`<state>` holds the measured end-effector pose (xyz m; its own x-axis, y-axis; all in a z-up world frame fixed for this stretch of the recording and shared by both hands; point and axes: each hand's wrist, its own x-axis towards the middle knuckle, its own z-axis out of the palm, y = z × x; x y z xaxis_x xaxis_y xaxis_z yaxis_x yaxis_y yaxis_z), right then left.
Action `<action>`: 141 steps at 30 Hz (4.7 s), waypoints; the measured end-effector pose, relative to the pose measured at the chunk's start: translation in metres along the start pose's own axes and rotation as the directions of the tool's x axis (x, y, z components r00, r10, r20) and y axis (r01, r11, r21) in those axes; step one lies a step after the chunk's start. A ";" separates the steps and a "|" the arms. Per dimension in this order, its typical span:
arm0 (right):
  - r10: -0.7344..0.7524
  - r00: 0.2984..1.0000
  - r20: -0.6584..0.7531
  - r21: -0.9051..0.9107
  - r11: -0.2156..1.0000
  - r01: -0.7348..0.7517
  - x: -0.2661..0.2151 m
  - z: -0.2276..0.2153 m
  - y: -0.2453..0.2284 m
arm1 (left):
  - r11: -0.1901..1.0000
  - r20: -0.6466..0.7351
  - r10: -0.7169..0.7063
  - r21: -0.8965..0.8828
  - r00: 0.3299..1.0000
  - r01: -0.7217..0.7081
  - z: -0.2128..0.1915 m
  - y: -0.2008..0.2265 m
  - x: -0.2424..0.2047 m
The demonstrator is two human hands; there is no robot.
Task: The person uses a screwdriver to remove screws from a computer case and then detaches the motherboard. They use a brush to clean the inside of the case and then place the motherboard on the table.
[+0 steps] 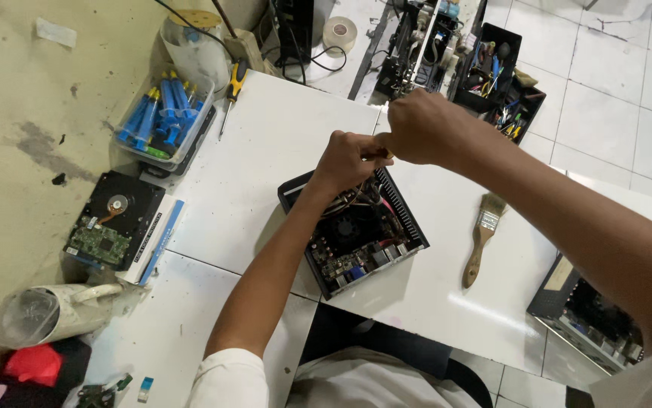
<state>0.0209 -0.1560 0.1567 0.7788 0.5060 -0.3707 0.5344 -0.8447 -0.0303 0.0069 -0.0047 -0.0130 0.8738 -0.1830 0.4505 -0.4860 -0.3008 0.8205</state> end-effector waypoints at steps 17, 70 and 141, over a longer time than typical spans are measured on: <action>-0.067 0.998 -0.019 -0.079 0.995 0.065 0.005 -0.009 -0.006 | 1.000 0.015 -0.008 -0.021 1.000 0.009 0.000 -0.012 -0.012; -0.475 0.832 -0.286 -0.086 0.878 0.471 -0.049 -0.081 0.009 | 0.989 -0.027 -0.013 0.148 1.000 0.017 -0.059 -0.002 -0.021; -0.096 0.920 -0.380 0.388 0.886 0.253 -0.035 0.124 0.100 | 0.212 -0.625 -0.328 0.682 0.708 0.700 -0.101 0.053 -0.303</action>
<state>0.0061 -0.2799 0.0515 0.7901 0.6129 0.0143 0.5429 -0.6886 -0.4807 -0.2822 0.1292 -0.0708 0.7874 0.5543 0.2697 0.4989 -0.8300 0.2493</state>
